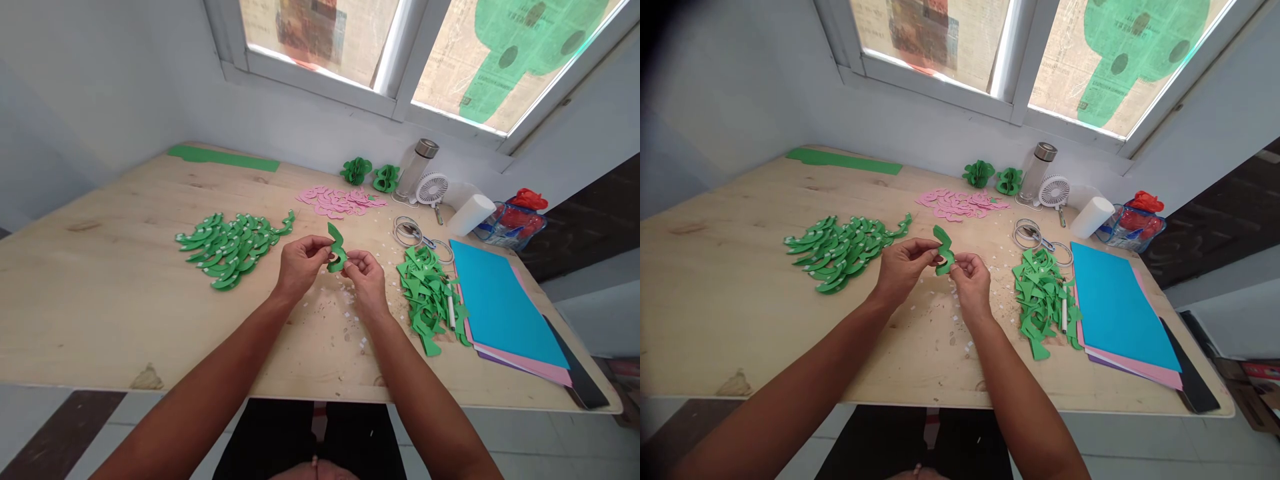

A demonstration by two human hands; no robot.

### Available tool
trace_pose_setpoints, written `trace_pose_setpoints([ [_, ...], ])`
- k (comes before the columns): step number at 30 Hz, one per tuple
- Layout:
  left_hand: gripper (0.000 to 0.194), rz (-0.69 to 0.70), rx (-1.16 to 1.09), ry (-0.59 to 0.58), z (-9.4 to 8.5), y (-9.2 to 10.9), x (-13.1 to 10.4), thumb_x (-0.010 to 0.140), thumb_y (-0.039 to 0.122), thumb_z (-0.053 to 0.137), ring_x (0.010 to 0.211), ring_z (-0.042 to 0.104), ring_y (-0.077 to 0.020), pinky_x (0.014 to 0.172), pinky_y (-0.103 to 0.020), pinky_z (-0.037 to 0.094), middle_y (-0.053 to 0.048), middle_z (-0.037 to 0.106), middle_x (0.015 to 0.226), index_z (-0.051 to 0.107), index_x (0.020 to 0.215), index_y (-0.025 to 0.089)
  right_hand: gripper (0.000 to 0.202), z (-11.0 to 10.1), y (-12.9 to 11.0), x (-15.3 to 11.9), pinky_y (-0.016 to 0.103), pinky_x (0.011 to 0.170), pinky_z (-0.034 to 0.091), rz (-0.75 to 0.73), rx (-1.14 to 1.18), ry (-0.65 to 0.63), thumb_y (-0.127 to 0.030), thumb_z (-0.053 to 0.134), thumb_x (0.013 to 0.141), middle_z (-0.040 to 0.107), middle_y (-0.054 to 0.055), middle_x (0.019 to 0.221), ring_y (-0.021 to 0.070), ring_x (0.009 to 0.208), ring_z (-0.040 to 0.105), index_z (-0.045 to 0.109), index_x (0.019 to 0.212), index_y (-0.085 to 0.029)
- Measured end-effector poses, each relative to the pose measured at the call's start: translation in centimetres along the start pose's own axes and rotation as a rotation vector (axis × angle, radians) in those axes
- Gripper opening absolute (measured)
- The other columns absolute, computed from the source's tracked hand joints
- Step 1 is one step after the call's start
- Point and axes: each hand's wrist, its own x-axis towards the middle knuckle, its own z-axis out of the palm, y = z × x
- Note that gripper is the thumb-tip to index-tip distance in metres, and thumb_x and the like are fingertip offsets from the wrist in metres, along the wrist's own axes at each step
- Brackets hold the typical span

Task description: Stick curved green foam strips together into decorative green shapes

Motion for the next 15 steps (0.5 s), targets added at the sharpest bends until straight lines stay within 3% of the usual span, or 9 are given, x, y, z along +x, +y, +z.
trace_pose_setpoints([
  [15,0.021,-0.095,-0.116,-0.002,-0.18,0.25,0.06,0.060,0.024,0.073,0.056,0.065,-0.0152,0.061,-0.028,0.053,-0.002,0.068,0.064,0.068,0.076,0.012,0.020,0.08,-0.30,-0.12,0.023,0.059,0.046,-0.056,-0.141,-0.023,-0.022,0.062,0.067,0.059,-0.002,0.070,0.0116,0.063,0.058,0.058,0.086,-0.018],
])
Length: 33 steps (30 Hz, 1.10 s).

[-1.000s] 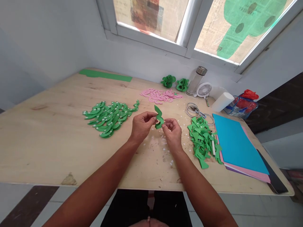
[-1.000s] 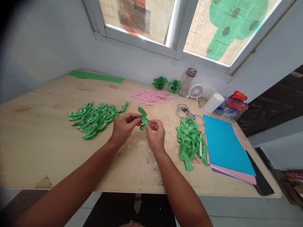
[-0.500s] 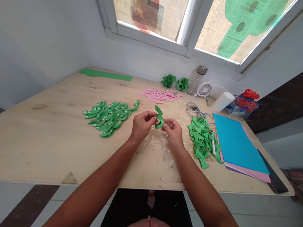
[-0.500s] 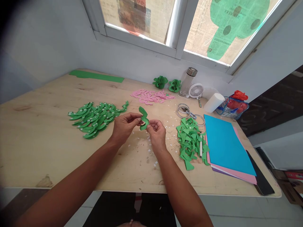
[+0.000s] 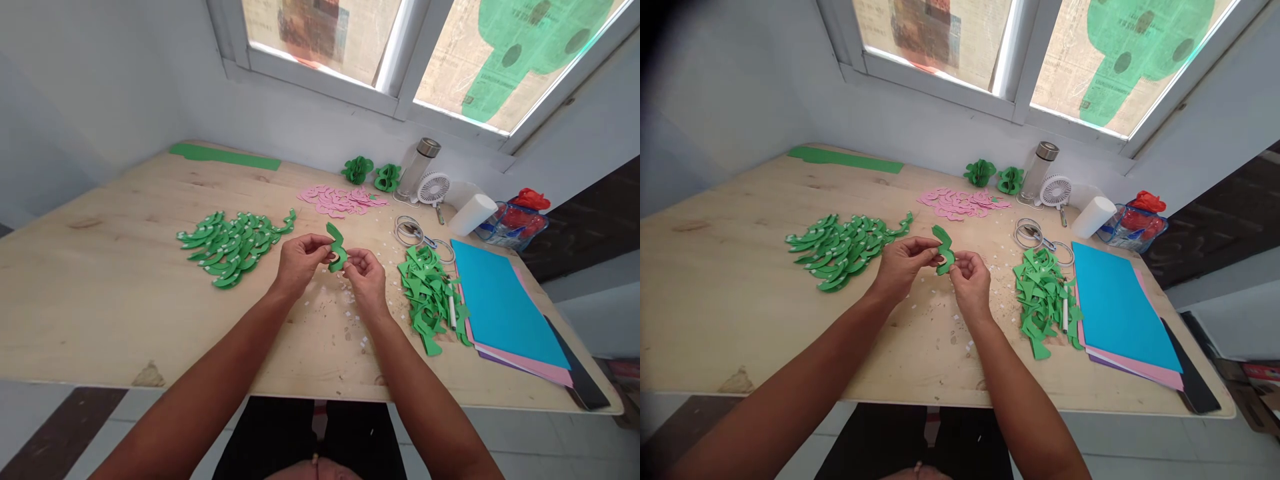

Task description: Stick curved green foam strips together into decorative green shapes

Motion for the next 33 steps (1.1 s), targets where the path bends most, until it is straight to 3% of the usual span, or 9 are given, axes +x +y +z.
trace_pose_setpoints([
  [8,0.023,0.016,0.022,0.006,-0.08,-0.01,0.18,0.059,0.027,0.073,0.056,0.065,-0.0158,0.062,-0.029,0.054,-0.002,0.068,0.064,0.068,0.075,0.012,0.021,-0.34,0.16,-0.04,0.022,0.054,0.039,-0.058,-0.186,0.003,-0.024,0.060,0.069,0.060,-0.001,0.074,0.0108,0.059,0.053,0.060,0.089,-0.018],
  [25,0.024,0.003,0.042,-0.005,-0.05,0.23,0.06,0.059,0.028,0.073,0.058,0.065,-0.0168,0.062,-0.031,0.054,-0.003,0.068,0.064,0.068,0.076,0.012,0.024,-0.38,0.34,0.13,0.022,0.053,0.038,-0.055,-0.135,-0.015,-0.023,0.059,0.069,0.058,-0.002,0.068,0.0112,0.058,0.051,0.058,0.092,-0.018],
  [33,0.023,-0.007,0.041,-0.024,-0.14,0.20,0.19,0.058,0.027,0.074,0.057,0.065,-0.0163,0.060,-0.029,0.053,-0.003,0.068,0.064,0.068,0.075,0.012,0.024,-0.62,0.54,0.09,0.023,0.056,0.039,-0.113,-0.290,0.009,-0.021,0.056,0.070,0.058,-0.003,0.069,0.0111,0.057,0.050,0.058,0.094,-0.018],
])
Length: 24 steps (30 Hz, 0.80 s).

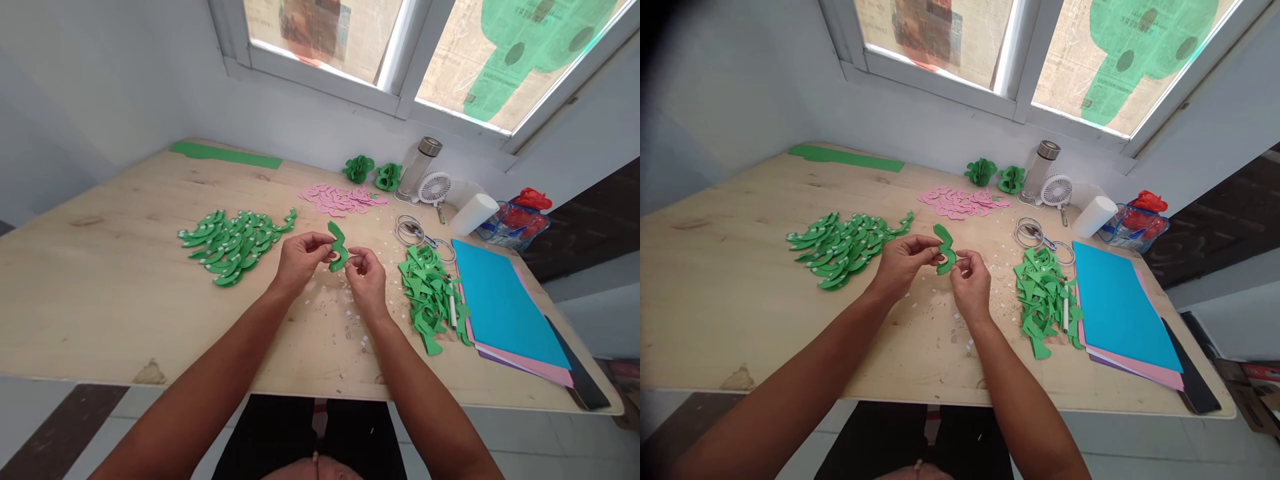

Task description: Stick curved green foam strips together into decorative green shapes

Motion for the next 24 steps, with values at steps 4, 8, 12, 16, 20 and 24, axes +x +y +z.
trace_pose_setpoints([
  [4,0.023,-0.002,0.003,-0.007,-0.01,0.03,0.02,0.058,0.027,0.073,0.057,0.064,-0.0158,0.059,-0.028,0.053,-0.003,0.068,0.064,0.068,0.075,0.012,0.026,0.02,0.05,-0.09,0.023,0.056,0.039,-0.026,-0.054,0.007,-0.020,0.055,0.070,0.058,-0.003,0.067,0.0112,0.055,0.049,0.058,0.095,-0.019],
  [8,0.024,-0.005,0.009,-0.016,-0.02,0.05,-0.02,0.058,0.028,0.074,0.057,0.065,-0.0166,0.059,-0.029,0.054,-0.004,0.068,0.064,0.068,0.075,0.012,0.027,0.01,0.07,-0.15,0.024,0.056,0.039,-0.040,-0.100,0.014,-0.020,0.055,0.070,0.059,-0.004,0.066,0.0119,0.055,0.050,0.058,0.097,-0.020],
  [12,0.024,0.000,0.007,-0.022,-0.04,0.03,-0.01,0.057,0.029,0.075,0.057,0.065,-0.0165,0.059,-0.029,0.055,-0.003,0.068,0.063,0.068,0.074,0.013,0.029,-0.04,0.15,-0.14,0.024,0.058,0.040,-0.048,-0.122,0.015,-0.019,0.054,0.070,0.059,-0.003,0.065,0.0124,0.057,0.050,0.058,0.099,-0.020],
  [16,0.026,-0.002,0.012,-0.029,-0.10,-0.05,0.07,0.057,0.030,0.075,0.057,0.065,-0.0169,0.058,-0.029,0.055,-0.004,0.068,0.063,0.068,0.074,0.013,0.030,-0.06,0.25,-0.09,0.025,0.060,0.041,-0.054,-0.127,0.004,-0.020,0.053,0.071,0.059,-0.003,0.066,0.0128,0.058,0.051,0.060,0.100,-0.020],
  [20,0.026,-0.009,0.008,-0.034,-0.13,-0.09,0.10,0.057,0.029,0.075,0.056,0.065,-0.0168,0.058,-0.029,0.055,-0.004,0.069,0.063,0.068,0.075,0.012,0.029,-0.11,0.21,-0.10,0.026,0.062,0.042,-0.068,-0.158,-0.006,-0.019,0.052,0.071,0.060,-0.002,0.069,0.0138,0.061,0.052,0.060,0.100,-0.020],
  [24,0.023,-0.011,-0.005,-0.037,-0.11,-0.04,0.02,0.058,0.028,0.074,0.056,0.065,-0.0160,0.059,-0.028,0.054,-0.003,0.068,0.063,0.068,0.075,0.013,0.029,-0.17,0.10,-0.21,0.028,0.067,0.043,-0.107,-0.222,-0.006,-0.018,0.051,0.072,0.061,-0.001,0.071,0.0153,0.065,0.055,0.061,0.100,-0.020],
])
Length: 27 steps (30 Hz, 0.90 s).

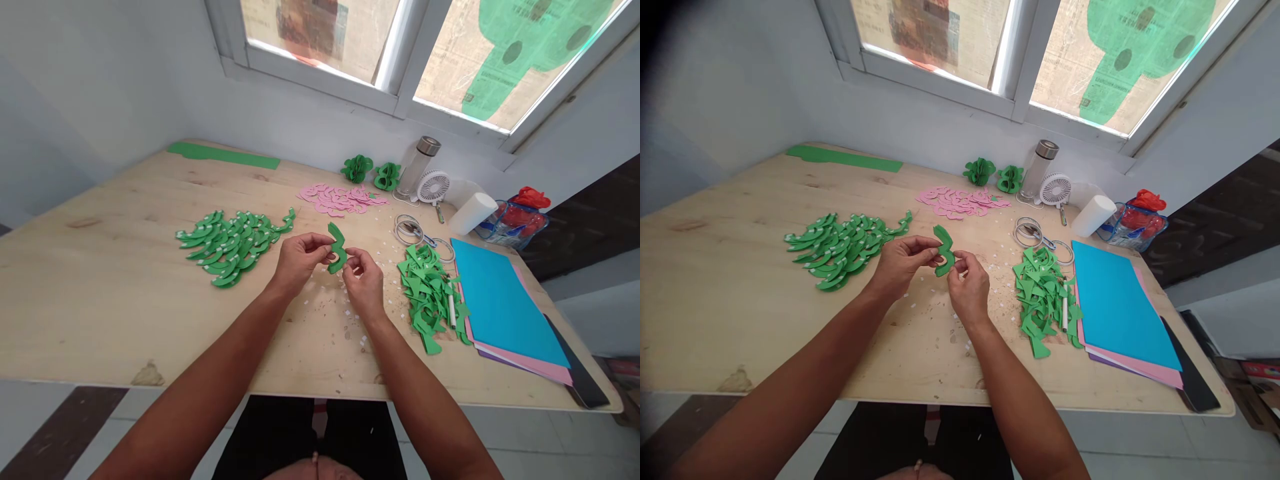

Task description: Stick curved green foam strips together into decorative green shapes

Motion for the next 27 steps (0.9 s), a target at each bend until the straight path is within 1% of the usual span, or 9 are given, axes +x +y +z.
trace_pose_setpoints([
  [5,0.024,-0.014,0.004,-0.009,-0.03,0.12,-0.02,0.057,0.029,0.074,0.056,0.065,-0.0164,0.060,-0.030,0.055,-0.004,0.068,0.062,0.068,0.074,0.013,0.030,-0.06,-0.11,-0.10,0.030,0.070,0.042,-0.048,-0.078,0.006,-0.017,0.050,0.073,0.062,0.000,0.073,0.0167,0.069,0.056,0.060,0.101,-0.021],
  [9,0.024,-0.028,-0.016,-0.017,-0.05,0.14,0.02,0.057,0.028,0.075,0.056,0.064,-0.0162,0.059,-0.030,0.055,-0.004,0.068,0.062,0.068,0.074,0.013,0.030,-0.06,-0.18,-0.13,0.030,0.070,0.042,-0.062,-0.089,0.005,-0.017,0.050,0.073,0.062,0.000,0.073,0.0171,0.070,0.057,0.060,0.101,-0.022],
  [14,0.020,-0.044,-0.060,-0.027,0.01,0.20,-0.05,0.058,0.024,0.074,0.054,0.064,-0.0142,0.059,-0.027,0.054,-0.003,0.068,0.061,0.068,0.074,0.013,0.029,0.00,-0.15,-0.15,0.030,0.070,0.042,-0.070,-0.105,0.012,-0.016,0.051,0.072,0.062,0.000,0.071,0.0172,0.068,0.056,0.060,0.100,-0.022],
  [23,0.023,-0.068,-0.069,-0.052,-0.04,0.34,-0.16,0.058,0.026,0.076,0.055,0.064,-0.0159,0.060,-0.030,0.054,-0.003,0.068,0.062,0.069,0.075,0.013,0.031,0.10,-0.17,-0.22,0.030,0.070,0.043,-0.068,-0.128,0.025,-0.015,0.051,0.072,0.062,0.000,0.071,0.0177,0.069,0.056,0.060,0.100,-0.022],
  [27,0.023,-0.076,-0.068,-0.053,0.02,0.38,-0.17,0.058,0.025,0.076,0.054,0.063,-0.0149,0.060,-0.029,0.054,-0.003,0.068,0.061,0.069,0.075,0.013,0.031,0.11,-0.21,-0.25,0.030,0.070,0.043,-0.065,-0.146,0.031,-0.015,0.051,0.073,0.062,0.000,0.070,0.0174,0.069,0.057,0.059,0.102,-0.021],
])
